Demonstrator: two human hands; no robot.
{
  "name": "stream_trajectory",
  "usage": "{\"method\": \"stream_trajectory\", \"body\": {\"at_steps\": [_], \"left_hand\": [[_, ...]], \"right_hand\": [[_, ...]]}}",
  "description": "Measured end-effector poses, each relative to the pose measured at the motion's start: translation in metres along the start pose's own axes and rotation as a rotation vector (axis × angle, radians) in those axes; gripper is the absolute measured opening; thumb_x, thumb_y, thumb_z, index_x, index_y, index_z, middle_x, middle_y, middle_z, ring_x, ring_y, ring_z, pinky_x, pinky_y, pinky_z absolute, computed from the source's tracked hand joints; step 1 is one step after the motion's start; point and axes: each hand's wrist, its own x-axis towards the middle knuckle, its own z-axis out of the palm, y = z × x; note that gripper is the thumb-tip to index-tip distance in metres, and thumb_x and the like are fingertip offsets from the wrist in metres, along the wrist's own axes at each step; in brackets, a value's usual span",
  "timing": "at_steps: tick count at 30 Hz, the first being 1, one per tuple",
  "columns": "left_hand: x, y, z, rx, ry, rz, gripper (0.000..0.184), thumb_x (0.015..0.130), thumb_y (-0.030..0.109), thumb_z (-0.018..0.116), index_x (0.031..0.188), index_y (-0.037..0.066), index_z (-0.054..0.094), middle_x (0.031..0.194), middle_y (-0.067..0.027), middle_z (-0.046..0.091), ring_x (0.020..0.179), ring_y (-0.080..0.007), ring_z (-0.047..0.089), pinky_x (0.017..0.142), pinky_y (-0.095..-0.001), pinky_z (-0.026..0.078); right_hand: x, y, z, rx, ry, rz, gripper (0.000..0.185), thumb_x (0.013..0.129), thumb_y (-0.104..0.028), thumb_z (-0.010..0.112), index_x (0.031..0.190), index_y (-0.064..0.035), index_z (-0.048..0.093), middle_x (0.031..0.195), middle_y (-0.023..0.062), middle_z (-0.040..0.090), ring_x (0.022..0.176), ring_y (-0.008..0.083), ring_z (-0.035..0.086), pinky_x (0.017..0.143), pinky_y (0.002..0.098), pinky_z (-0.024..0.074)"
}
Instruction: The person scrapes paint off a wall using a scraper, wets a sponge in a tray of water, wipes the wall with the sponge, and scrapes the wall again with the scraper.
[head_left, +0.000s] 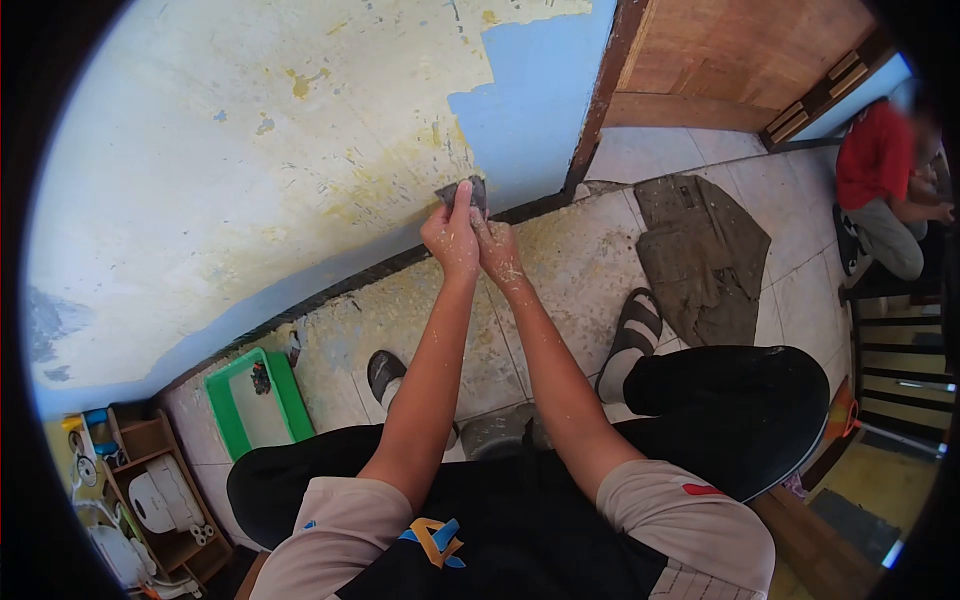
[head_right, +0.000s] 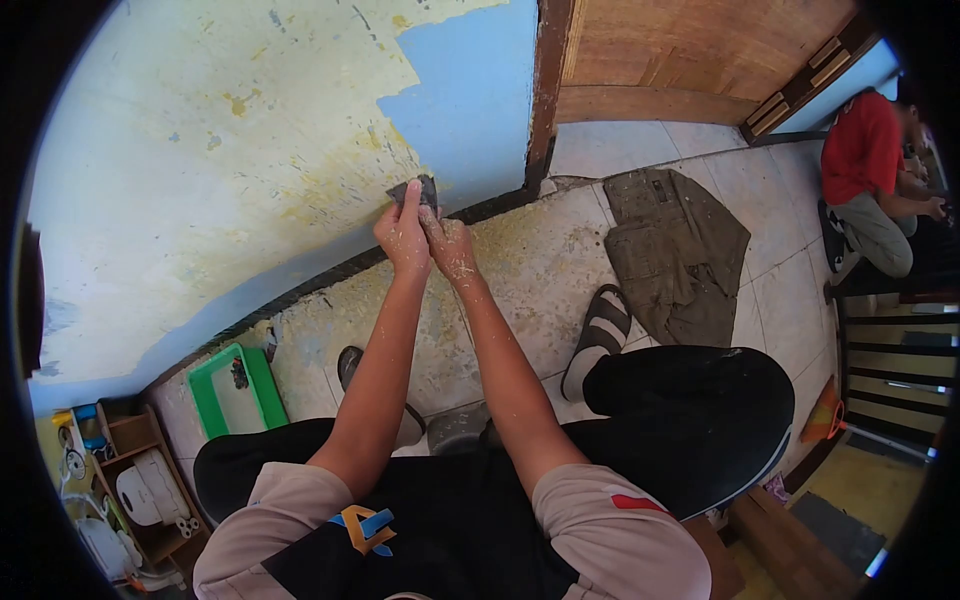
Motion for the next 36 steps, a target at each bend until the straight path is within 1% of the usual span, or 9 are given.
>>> {"method": "stream_trajectory", "body": {"at_steps": [2,5,8,11,13,20,22,25,36], "left_hand": [[0.0,-0.014,-0.015,0.178,0.043,-0.086,0.031,0.092,0.023,0.072,0.081,-0.006,0.069,0.07,-0.0056,0.064,0.057,-0.011,0.059,0.057,-0.0283,0.054],[0.001,-0.02,-0.016,0.096,0.024,-0.109,0.034,0.092,0.027,0.072,0.087,-0.006,0.068,0.074,-0.008,0.066,0.06,-0.0156,0.062,0.059,-0.0304,0.055],[0.002,-0.022,-0.023,0.101,-0.004,-0.11,0.033,0.095,0.026,0.069,0.091,-0.006,0.068,0.078,-0.0085,0.067,0.062,-0.0157,0.063,0.06,-0.0301,0.056],[0.006,-0.018,-0.019,0.069,-0.032,-0.09,0.031,0.096,0.026,0.067,0.092,-0.005,0.067,0.079,-0.0083,0.067,0.063,-0.0156,0.064,0.061,-0.0299,0.056],[0.006,-0.009,-0.012,0.025,-0.031,-0.096,0.03,0.097,0.025,0.066,0.092,-0.005,0.067,0.08,-0.008,0.067,0.064,-0.0154,0.064,0.061,-0.0299,0.056],[0.001,0.006,-0.002,-0.034,-0.041,0.028,0.032,0.097,0.026,0.066,0.09,-0.005,0.068,0.078,-0.0077,0.067,0.065,-0.0168,0.067,0.059,-0.0285,0.055],[-0.001,0.004,-0.008,0.028,-0.044,-0.081,0.033,0.097,0.027,0.067,0.091,-0.006,0.068,0.079,-0.0087,0.068,0.064,-0.0173,0.067,0.057,-0.0285,0.055],[-0.004,0.005,-0.005,0.028,-0.035,-0.063,0.034,0.096,0.027,0.067,0.093,-0.007,0.069,0.078,-0.0091,0.068,0.063,-0.0176,0.067,0.055,-0.0288,0.055],[-0.001,0.029,0.003,0.016,-0.038,-0.065,0.033,0.096,0.023,0.067,0.085,-0.008,0.069,0.073,-0.0079,0.067,0.061,-0.0133,0.063,0.057,-0.0287,0.054]], "right_hand": [[-0.002,0.009,0.0,0.065,0.005,-0.034,0.06,0.096,-0.052,0.057,0.077,0.0046,0.066,0.058,0.0121,0.06,0.057,0.0144,0.051,0.055,0.0394,0.0426],[-0.007,-0.001,-0.001,-0.001,0.082,0.012,0.063,0.095,-0.055,0.058,0.075,0.0038,0.066,0.056,0.0067,0.056,0.057,0.0137,0.051,0.054,0.0376,0.0416],[-0.016,-0.008,-0.004,-0.059,0.021,0.177,0.065,0.094,-0.057,0.058,0.074,0.0046,0.067,0.056,0.0067,0.056,0.057,0.0141,0.053,0.055,0.0376,0.0425],[-0.012,-0.02,0.001,-0.08,0.078,0.151,0.067,0.094,-0.058,0.058,0.073,0.0057,0.066,0.056,0.0101,0.059,0.056,0.0164,0.054,0.056,0.0387,0.0435],[-0.001,-0.039,-0.006,-0.146,0.002,0.092,0.069,0.093,-0.058,0.058,0.071,0.0065,0.065,0.055,0.0118,0.06,0.055,0.0183,0.055,0.055,0.0389,0.0438],[-0.002,-0.049,-0.003,-0.104,0.011,0.092,0.072,0.093,-0.062,0.055,0.067,0.0053,0.063,0.052,0.0092,0.056,0.053,0.0175,0.054,0.053,0.0374,0.0421],[-0.005,-0.046,-0.011,-0.089,-0.042,0.157,0.072,0.093,-0.063,0.054,0.064,0.0019,0.062,0.052,0.0056,0.053,0.051,0.0155,0.051,0.051,0.0354,0.0398],[-0.003,-0.046,-0.018,-0.085,-0.113,0.197,0.071,0.093,-0.064,0.054,0.063,-0.0001,0.06,0.052,0.0031,0.051,0.051,0.0137,0.049,0.05,0.0336,0.0381],[-0.003,-0.063,-0.007,-0.099,-0.058,0.154,0.071,0.095,-0.062,0.053,0.064,0.002,0.062,0.052,0.0068,0.053,0.052,0.0155,0.052,0.051,0.0363,0.0405]]}}
